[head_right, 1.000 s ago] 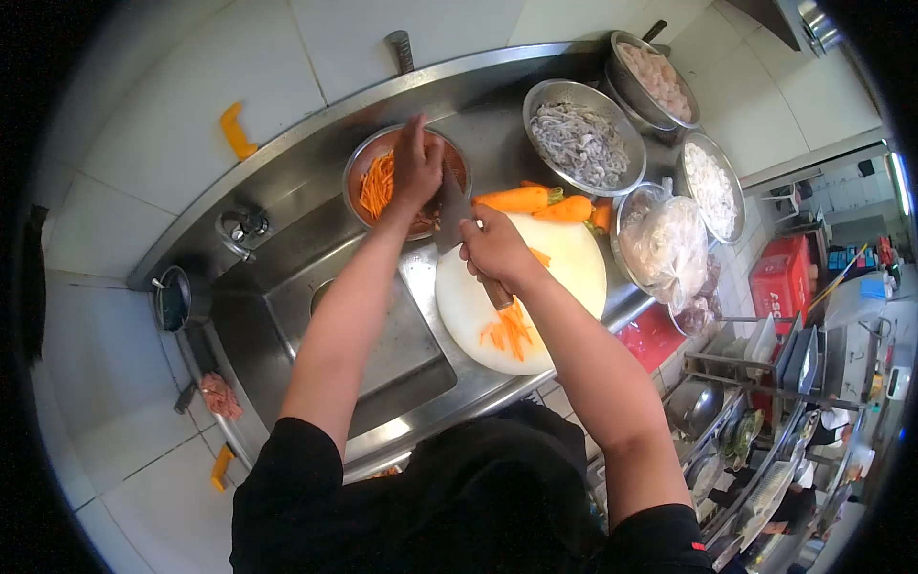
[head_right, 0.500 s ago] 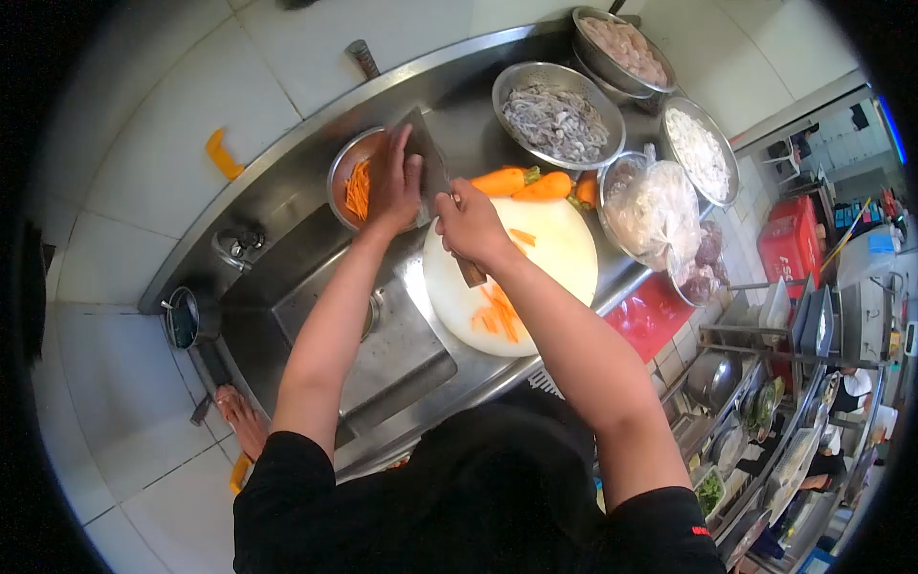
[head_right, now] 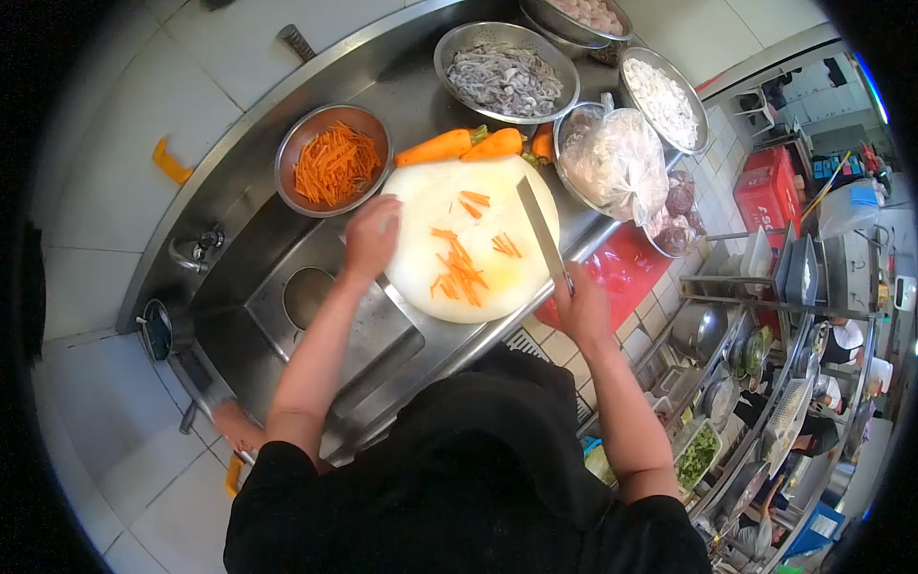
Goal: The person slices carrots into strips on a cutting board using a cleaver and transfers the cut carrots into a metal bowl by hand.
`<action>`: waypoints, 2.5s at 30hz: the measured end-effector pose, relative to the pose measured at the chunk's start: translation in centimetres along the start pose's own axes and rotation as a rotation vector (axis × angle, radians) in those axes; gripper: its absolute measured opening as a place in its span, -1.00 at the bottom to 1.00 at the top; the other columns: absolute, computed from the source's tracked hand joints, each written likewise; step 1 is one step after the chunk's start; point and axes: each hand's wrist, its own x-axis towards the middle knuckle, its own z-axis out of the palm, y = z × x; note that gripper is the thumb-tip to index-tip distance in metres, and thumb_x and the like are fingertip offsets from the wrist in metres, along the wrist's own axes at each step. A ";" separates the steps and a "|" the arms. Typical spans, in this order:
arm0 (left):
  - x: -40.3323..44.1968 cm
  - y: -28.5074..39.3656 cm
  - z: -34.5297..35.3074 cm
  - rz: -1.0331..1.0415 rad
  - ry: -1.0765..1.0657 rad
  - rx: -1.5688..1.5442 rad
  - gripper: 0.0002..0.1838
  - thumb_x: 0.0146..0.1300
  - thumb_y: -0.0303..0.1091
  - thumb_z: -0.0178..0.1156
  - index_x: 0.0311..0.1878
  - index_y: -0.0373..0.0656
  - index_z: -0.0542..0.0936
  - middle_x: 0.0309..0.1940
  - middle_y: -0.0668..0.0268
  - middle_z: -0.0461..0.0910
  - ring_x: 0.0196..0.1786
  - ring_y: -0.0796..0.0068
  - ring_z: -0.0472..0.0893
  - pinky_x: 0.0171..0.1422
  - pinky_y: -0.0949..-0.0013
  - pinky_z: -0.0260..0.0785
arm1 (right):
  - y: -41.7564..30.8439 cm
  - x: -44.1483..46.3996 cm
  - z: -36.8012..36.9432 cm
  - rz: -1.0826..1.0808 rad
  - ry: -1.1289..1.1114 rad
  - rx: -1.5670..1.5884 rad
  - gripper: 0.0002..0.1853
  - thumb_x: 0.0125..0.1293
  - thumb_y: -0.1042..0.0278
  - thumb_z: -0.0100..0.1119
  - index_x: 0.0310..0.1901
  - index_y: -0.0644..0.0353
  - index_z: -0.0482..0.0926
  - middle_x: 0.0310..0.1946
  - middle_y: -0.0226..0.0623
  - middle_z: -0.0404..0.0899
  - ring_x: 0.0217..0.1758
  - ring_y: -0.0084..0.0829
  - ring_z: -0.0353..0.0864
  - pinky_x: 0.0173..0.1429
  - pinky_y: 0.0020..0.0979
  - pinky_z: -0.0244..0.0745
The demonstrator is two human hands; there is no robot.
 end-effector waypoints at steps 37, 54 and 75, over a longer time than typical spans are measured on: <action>-1.9 9.6 14.5 -0.253 0.191 0.372 -0.84 0.29 -0.53 0.24 -0.13 -0.24 0.76 0.02 0.09 0.75 0.19 -0.06 0.65 0.40 0.00 0.48 | 16.3 11.8 -2.9 -0.131 -0.718 0.584 -0.80 0.74 0.24 0.08 0.14 0.18 0.54 -0.48 -0.45 0.54 -0.54 -0.63 0.52 -0.49 -0.49 0.43; -3.8 8.4 10.3 -0.180 -0.106 0.359 -0.67 0.48 -0.41 0.15 0.21 -0.21 0.73 0.22 0.09 0.72 0.38 0.01 0.61 0.57 0.09 0.40 | 16.7 8.0 -0.3 0.072 -0.702 0.826 -0.77 0.74 0.25 0.03 0.13 0.24 0.54 -0.51 -0.37 0.56 -0.59 -0.57 0.54 -0.50 -0.41 0.45; -4.2 3.7 7.7 -0.052 -0.477 0.221 -0.80 0.38 -0.34 0.29 -0.05 -0.21 0.77 -0.04 0.03 0.68 0.11 -0.04 0.66 0.30 0.04 0.52 | 10.6 -3.1 4.9 0.175 -0.499 0.838 -0.81 0.75 0.28 -0.05 -0.04 0.18 0.47 -0.52 -0.36 0.53 -0.62 -0.50 0.54 -0.53 -0.40 0.47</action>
